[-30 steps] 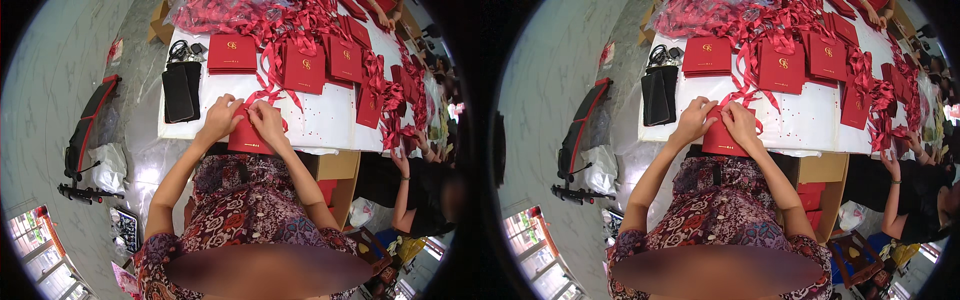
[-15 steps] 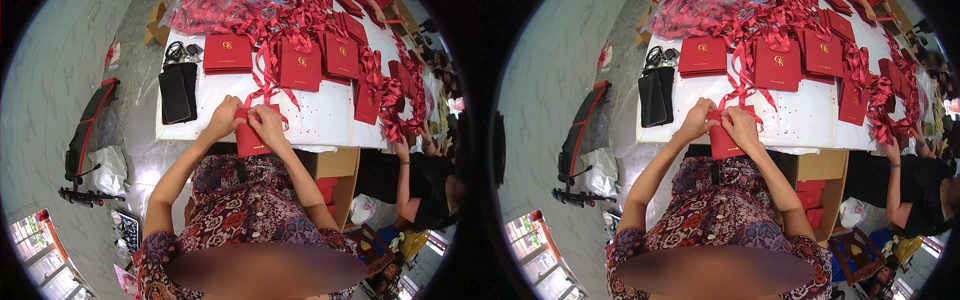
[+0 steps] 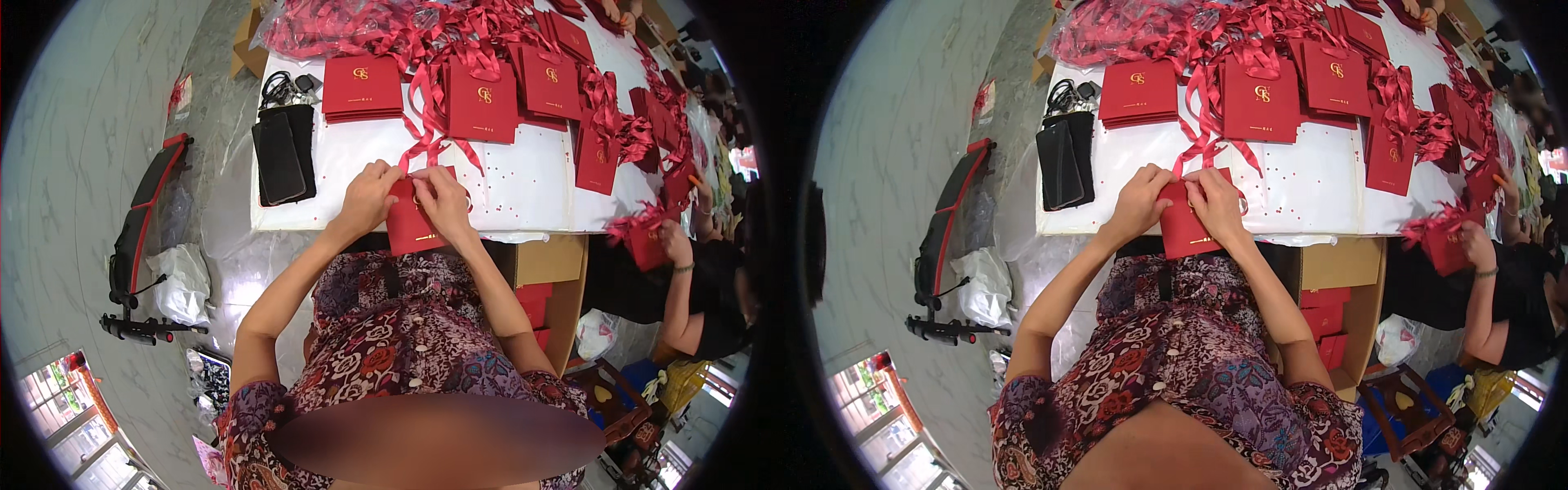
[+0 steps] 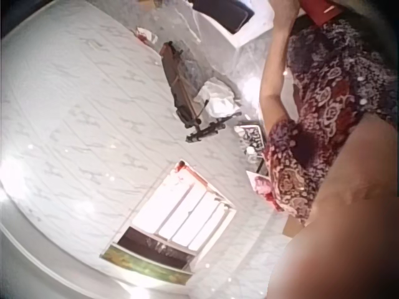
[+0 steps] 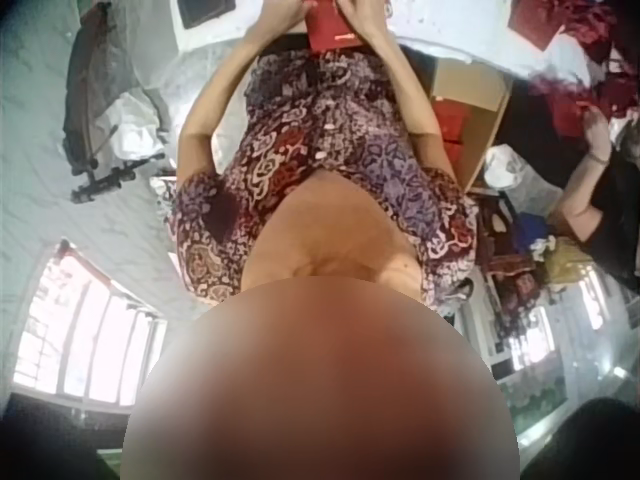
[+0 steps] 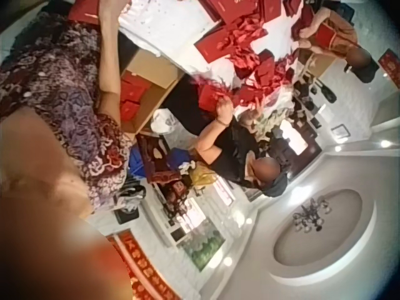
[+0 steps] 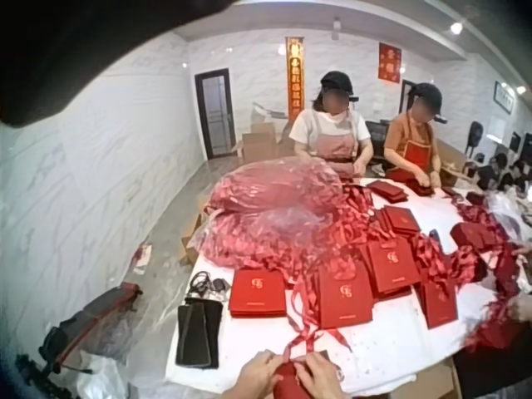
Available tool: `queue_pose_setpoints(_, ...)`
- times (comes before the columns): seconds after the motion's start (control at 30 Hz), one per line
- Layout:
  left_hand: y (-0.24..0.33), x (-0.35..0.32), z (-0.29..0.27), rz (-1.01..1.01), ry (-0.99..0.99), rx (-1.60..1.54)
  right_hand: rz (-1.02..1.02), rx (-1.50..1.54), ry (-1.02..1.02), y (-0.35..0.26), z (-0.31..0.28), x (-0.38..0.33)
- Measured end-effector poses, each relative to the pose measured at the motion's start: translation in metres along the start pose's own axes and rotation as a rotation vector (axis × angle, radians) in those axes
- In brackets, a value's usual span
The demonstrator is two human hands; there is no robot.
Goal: Tying decorative ribbons onto small red gift boxes.
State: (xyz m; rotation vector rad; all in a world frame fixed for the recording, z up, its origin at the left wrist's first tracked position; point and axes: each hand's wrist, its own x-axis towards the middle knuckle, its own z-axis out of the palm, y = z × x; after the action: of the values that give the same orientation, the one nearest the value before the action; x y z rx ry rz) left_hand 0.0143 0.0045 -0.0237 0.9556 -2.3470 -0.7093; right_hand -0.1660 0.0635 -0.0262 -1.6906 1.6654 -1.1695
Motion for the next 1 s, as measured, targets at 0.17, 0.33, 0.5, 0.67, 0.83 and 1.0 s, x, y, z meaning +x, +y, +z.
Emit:
queue_pose_setpoints(0.17, -0.013, 0.004, 0.005, -0.06, 0.007, -0.131, -0.117, -0.107, -0.021, -0.003, 0.005, -0.007)
queue_pose_setpoints(0.33, -0.012, 0.007, 0.007, -0.14, -0.023, -0.08, -0.091, -0.154, -0.016, -0.009, 0.014, -0.006)
queue_pose_setpoints(0.5, 0.009, 0.004, 0.005, -0.16, 0.085, -0.027, 0.151, -0.064, 0.045, -0.017, 0.02, -0.005)
queue_pose_setpoints(0.67, 0.027, 0.001, 0.0, -0.139, 0.158, 0.064, 0.261, 0.077, -0.001, -0.027, 0.013, -0.003)
queue_pose_setpoints(0.83, 0.035, 0.003, -0.006, -0.171, 0.205, -0.065, 0.126, -0.097, 0.055, -0.039, 0.016, -0.005)
queue_pose_setpoints(1.0, 0.019, 0.007, -0.015, -0.352, 0.036, -0.338, 0.017, -0.053, 0.062, -0.044, 0.011, -0.007)
